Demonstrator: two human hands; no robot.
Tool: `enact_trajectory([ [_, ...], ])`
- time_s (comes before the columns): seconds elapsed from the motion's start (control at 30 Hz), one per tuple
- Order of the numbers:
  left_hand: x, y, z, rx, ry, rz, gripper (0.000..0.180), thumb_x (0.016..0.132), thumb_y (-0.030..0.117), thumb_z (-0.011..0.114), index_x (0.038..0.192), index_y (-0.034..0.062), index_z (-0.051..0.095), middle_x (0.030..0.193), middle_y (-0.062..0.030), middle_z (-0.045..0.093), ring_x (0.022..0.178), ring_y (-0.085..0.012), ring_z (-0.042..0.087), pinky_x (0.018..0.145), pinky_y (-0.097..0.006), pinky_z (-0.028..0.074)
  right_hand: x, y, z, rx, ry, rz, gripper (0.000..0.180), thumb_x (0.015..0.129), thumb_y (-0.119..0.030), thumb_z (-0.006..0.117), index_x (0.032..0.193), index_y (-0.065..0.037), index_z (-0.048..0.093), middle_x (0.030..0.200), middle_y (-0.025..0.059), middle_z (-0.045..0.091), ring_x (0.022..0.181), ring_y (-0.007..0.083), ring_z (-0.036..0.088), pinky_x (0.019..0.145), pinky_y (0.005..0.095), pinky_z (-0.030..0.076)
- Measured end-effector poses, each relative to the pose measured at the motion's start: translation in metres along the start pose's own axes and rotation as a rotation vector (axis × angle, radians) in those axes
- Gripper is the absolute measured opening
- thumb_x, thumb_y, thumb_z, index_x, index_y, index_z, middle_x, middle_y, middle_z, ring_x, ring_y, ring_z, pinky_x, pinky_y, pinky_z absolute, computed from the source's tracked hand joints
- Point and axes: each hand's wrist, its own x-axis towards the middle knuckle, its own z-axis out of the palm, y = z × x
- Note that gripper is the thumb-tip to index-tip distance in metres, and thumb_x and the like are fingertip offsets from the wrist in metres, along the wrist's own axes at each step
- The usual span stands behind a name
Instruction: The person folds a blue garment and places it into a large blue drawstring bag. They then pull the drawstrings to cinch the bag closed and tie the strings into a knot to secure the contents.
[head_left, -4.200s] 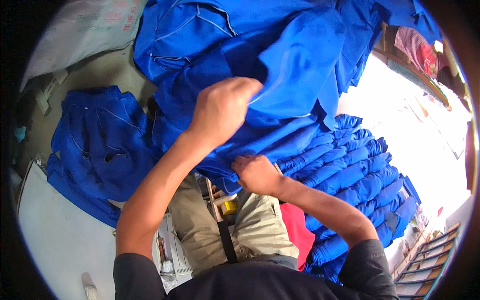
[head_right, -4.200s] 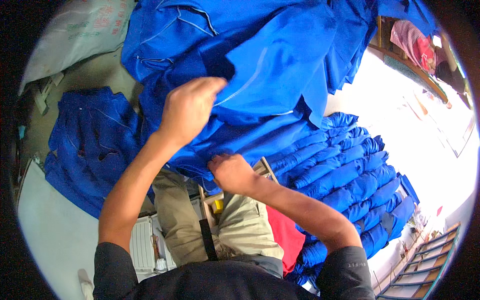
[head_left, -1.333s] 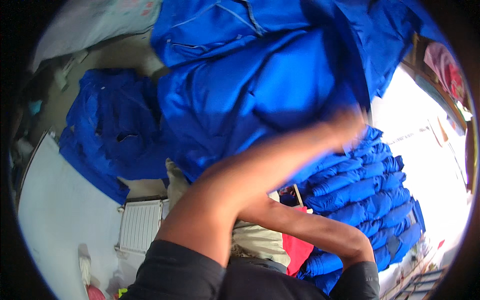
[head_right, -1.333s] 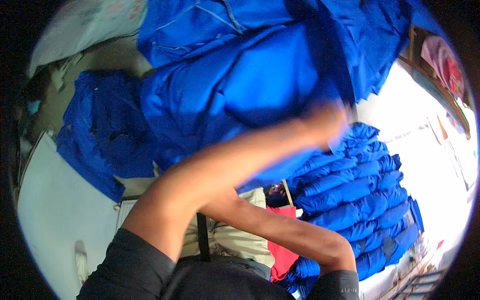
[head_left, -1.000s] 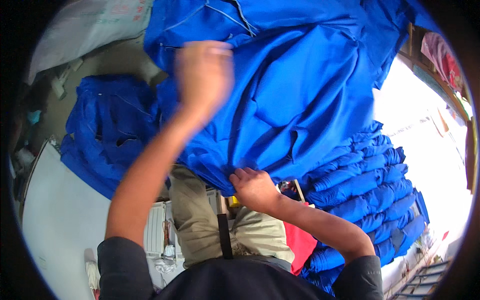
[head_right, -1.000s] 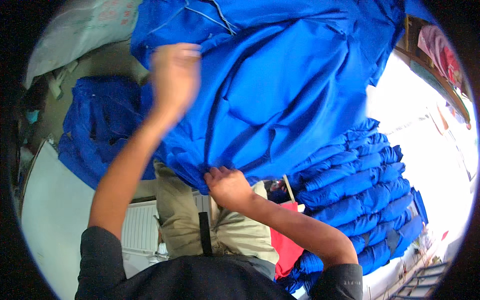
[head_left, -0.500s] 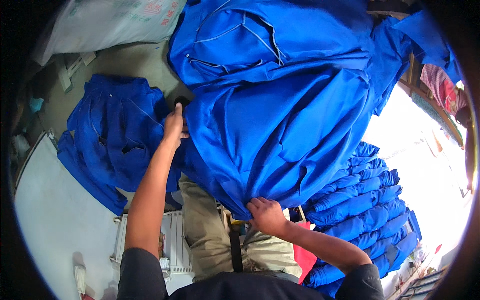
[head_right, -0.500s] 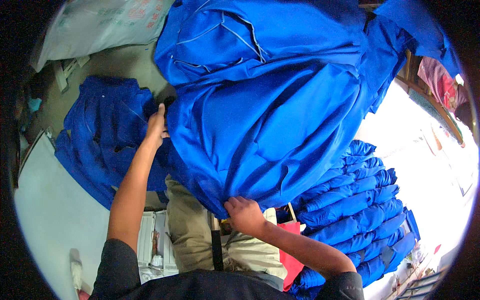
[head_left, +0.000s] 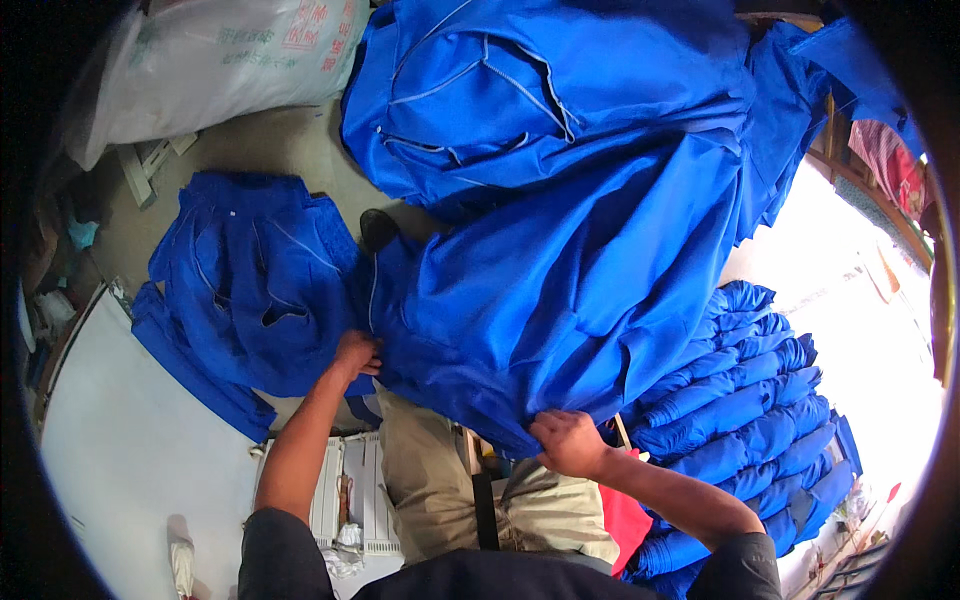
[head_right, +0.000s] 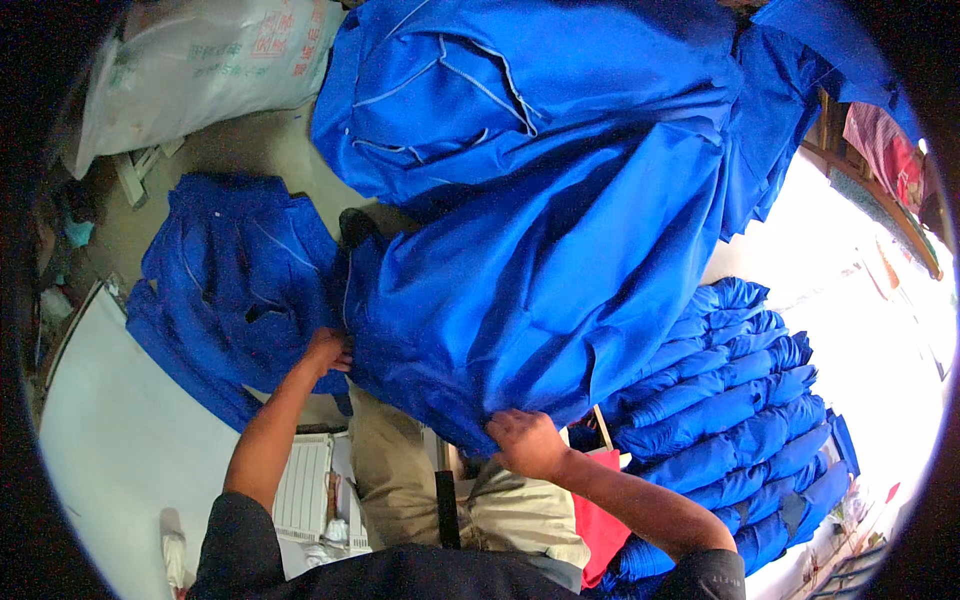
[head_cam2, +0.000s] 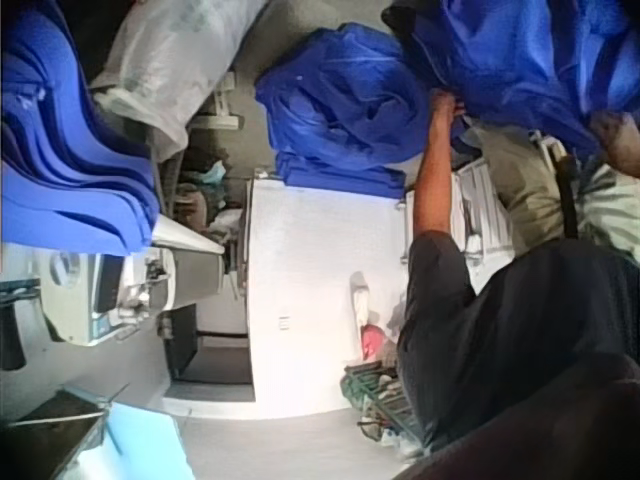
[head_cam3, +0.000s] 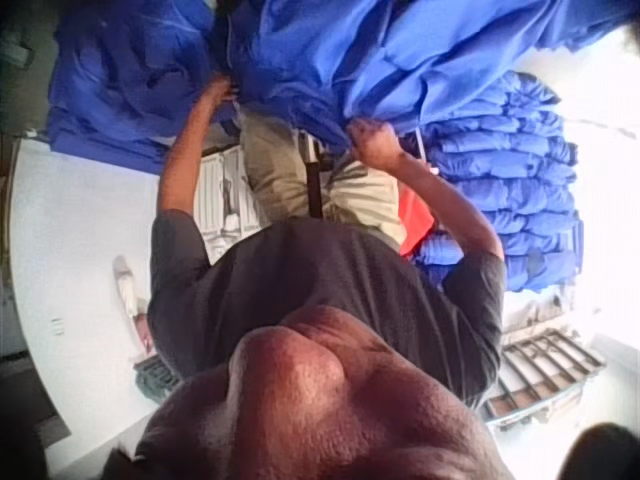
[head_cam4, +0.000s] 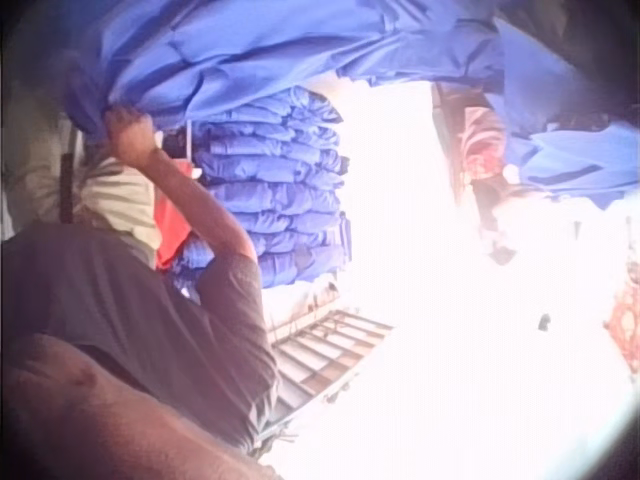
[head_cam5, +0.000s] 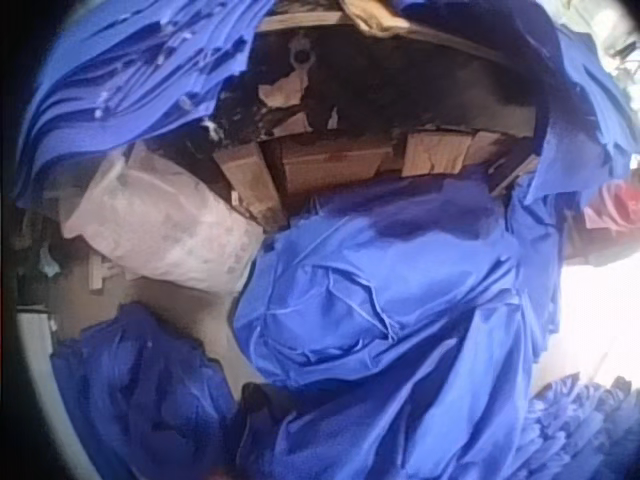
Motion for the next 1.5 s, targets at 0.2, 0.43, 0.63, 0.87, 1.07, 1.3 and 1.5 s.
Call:
enact_trajectory([
  [0.2,0.135,0.155,-0.062,0.333,0.694,0.881,0.046,0.101,0.027,0.058,0.135,-0.0044,0.058,0.129,-0.0295,0.063,0.122,-0.0446,0.058,0.105,-0.048,0.045,0.027,0.008,0.009,0.029,-0.037,0.071,0.044,0.066,-0.022,0.078,0.105,-0.006,0.064,0.100,0.0098,0.063,0.093,0.0298,0.066,0.074,0.0441,0.056],
  [0.43,0.175,0.341,-0.074,0.010,0.449,0.663,0.058,0.091,0.050,0.068,0.111,-0.0045,0.071,0.118,-0.0296,0.069,0.112,-0.0458,0.065,0.093,-0.050,0.051,0.022,0.008,0.008,0.064,-0.052,0.103,0.040,0.067,-0.020,0.077,0.103,-0.007,0.065,0.098,0.0096,0.063,0.093,0.0298,0.065,0.075,0.0435,0.057],
  [0.63,-0.039,0.350,-0.031,-0.079,0.613,1.115,0.036,0.099,0.038,0.065,0.092,0.0029,0.069,0.079,-0.0207,0.068,0.074,-0.0419,0.066,0.071,-0.052,0.049,0.028,0.007,0.011,0.024,-0.045,0.147,0.039,0.069,-0.021,0.076,0.104,-0.007,0.066,0.098,0.0095,0.064,0.093,0.0300,0.066,0.076,0.0433,0.057],
  [0.87,-0.215,0.151,0.070,0.529,-0.573,1.674,0.033,0.086,0.013,0.062,0.118,0.0055,0.068,0.080,-0.0076,0.066,0.073,-0.0218,0.071,0.067,-0.037,0.058,0.025,0.009,-0.009,-0.110,-0.072,0.102,0.033,0.081,-0.020,0.070,0.111,-0.006,0.067,0.112,0.0174,0.067,0.105,0.0332,0.067,0.087,0.0464,0.055],
  [1.07,-0.191,0.165,0.051,0.176,-0.532,1.499,0.024,0.089,0.005,0.060,0.110,0.0039,0.072,0.108,-0.0137,0.075,0.097,-0.0311,0.074,0.086,-0.041,0.060,0.038,0.007,-0.061,-0.118,-0.054,0.079,0.033,0.078,-0.021,0.072,0.109,-0.008,0.068,0.095,0.0197,0.069,0.095,0.0382,0.069,0.080,0.0511,0.055],
  [1.3,-0.184,0.177,0.025,0.228,-0.391,1.596,0.024,0.087,0.003,0.062,0.110,0.0023,0.070,0.102,-0.0128,0.075,0.093,-0.0301,0.074,0.080,-0.040,0.060,0.063,-0.007,-0.148,-0.279,-0.062,-0.094,0.020,0.076,-0.020,0.071,0.088,-0.007,0.063,0.086,0.0120,0.066,0.083,0.0339,0.069,0.069,0.0457,0.056],
  [1.5,-0.185,0.176,0.018,0.283,-0.366,1.574,0.031,0.088,0.002,0.062,0.118,-0.0010,0.069,0.108,-0.0160,0.073,0.098,-0.0342,0.072,0.088,-0.042,0.059,0.066,-0.006,-0.156,-0.380,-0.086,-0.068,0.020,0.076,-0.022,0.073,0.088,-0.006,0.066,0.086,0.0110,0.066,0.081,0.0321,0.070,0.068,0.0454,0.056],
])
